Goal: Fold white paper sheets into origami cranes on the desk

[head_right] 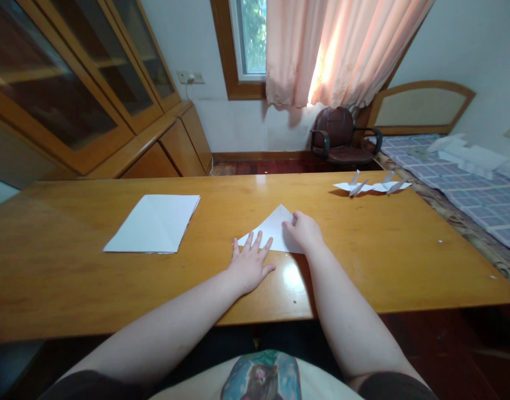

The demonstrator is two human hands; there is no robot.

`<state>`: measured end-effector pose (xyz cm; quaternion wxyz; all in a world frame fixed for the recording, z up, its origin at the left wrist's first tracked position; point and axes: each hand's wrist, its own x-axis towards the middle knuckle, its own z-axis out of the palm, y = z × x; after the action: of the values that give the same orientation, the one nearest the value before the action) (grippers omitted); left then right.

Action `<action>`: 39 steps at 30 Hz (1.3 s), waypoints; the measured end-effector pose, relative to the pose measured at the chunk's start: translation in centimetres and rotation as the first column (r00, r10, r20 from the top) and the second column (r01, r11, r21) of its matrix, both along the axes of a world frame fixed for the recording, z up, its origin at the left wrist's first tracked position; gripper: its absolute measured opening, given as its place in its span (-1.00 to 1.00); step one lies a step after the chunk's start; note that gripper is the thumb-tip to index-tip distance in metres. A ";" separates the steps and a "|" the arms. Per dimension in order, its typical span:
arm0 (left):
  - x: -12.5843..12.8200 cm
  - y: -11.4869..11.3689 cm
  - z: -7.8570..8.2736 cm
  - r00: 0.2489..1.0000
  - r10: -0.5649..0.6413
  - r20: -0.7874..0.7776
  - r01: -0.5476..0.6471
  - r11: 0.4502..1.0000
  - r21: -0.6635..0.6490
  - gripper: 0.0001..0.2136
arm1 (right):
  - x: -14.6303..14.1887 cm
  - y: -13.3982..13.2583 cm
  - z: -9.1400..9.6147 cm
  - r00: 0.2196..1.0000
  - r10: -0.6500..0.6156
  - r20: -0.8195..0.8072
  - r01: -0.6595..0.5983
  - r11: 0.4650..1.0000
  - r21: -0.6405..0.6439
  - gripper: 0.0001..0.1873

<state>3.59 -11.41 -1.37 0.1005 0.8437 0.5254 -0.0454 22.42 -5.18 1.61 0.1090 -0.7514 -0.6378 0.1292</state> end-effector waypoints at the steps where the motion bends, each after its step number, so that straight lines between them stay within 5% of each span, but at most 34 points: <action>1: 0.0 0.0 -0.1 1.000 0.001 0.001 -0.001 1.000 -0.003 -0.30 | 0.1 0.1 -0.1 1.000 -0.002 -0.017 0.002 1.000 0.002 -0.64; 32: 1.1 -1.3 1.6 0.991 0.100 -0.083 -0.103 0.994 -0.036 -0.36 | -0.5 0.8 -0.6 0.996 -0.017 0.082 0.025 0.994 -0.104 -0.65; 39: 1.3 -1.7 1.2 0.993 0.082 -0.085 -0.077 0.996 0.055 -0.35 | -0.6 0.8 -0.4 0.997 -0.025 0.071 0.033 0.992 -0.119 -0.62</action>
<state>4.90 -13.08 -0.20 0.0575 0.8216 0.5635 -0.0648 21.82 -4.41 1.23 0.0432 -0.7699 -0.6212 0.1399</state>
